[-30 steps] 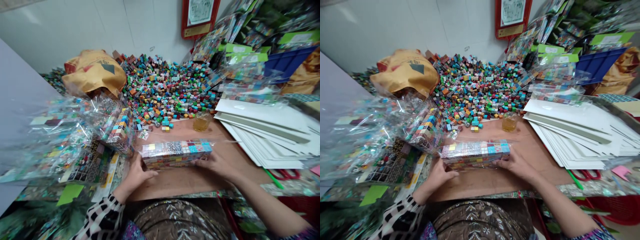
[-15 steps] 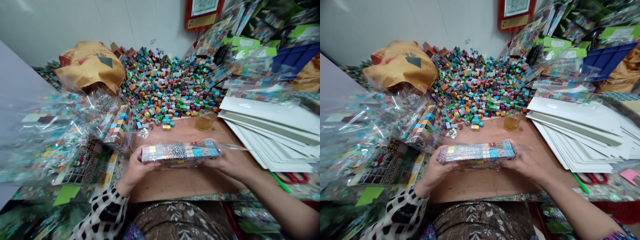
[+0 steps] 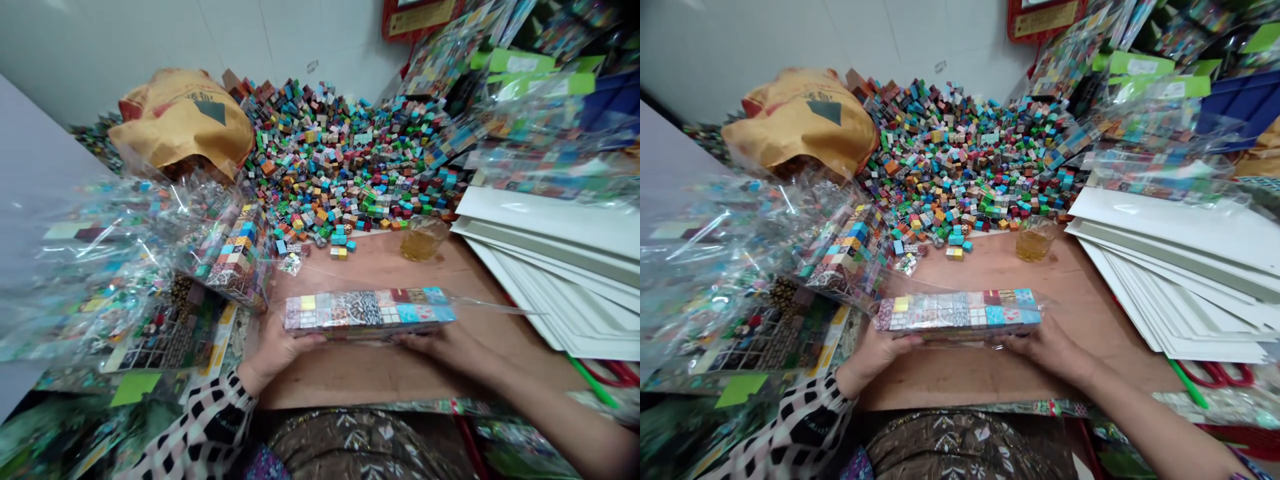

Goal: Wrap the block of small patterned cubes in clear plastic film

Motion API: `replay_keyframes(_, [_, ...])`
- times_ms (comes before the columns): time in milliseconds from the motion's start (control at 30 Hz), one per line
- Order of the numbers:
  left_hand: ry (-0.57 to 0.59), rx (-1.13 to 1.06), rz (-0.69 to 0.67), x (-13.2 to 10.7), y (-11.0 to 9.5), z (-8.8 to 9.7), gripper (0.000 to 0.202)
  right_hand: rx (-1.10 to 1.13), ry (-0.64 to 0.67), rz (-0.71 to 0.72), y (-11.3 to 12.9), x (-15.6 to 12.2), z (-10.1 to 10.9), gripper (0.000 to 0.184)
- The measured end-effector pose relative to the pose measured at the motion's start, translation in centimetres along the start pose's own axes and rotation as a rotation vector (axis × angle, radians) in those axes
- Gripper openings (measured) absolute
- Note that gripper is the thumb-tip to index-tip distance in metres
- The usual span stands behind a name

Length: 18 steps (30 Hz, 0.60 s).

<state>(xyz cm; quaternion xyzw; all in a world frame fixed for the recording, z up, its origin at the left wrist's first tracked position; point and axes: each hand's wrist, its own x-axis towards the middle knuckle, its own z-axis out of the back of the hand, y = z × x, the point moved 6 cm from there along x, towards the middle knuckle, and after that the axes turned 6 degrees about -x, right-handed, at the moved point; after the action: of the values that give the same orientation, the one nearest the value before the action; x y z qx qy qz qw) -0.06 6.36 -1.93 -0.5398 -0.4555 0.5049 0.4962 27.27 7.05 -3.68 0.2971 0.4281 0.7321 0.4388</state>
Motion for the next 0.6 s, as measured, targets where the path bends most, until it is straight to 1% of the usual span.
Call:
replay_keyframes(67, [0.045, 0.032, -0.032, 0.0, 0.2, 0.0, 0.057, -0.015, -0.016, 0.017, -0.5, 0.0, -0.2, 0.023])
replay_keyframes(133, [0.083, 0.124, -0.059, 0.1, 0.3, 0.1, 0.050, -0.022, -0.022, 0.022, -0.8, 0.0, -0.3, 0.021])
replay_keyframes(200, [0.095, 0.237, -0.083, 0.2, 0.6, 0.4, 0.044, -0.021, -0.006, 0.024, -0.9, 0.0, -0.4, 0.018])
replay_keyframes(267, [0.105, 0.293, -0.092, 0.3, 1.0, 0.6, 0.042, -0.010, 0.006, 0.024, -1.0, 0.1, -0.5, 0.017])
replay_keyframes(467, [0.154, 0.289, -0.012, 0.2, 2.7, 0.6, 0.042, 0.021, -0.016, -0.003, -1.1, 0.2, -0.6, 0.019])
replay_keyframes(600, [0.177, 0.292, -0.002, 0.0, 2.7, 0.4, 0.047, 0.002, -0.047, 0.003, -1.4, 0.1, -0.6, 0.021])
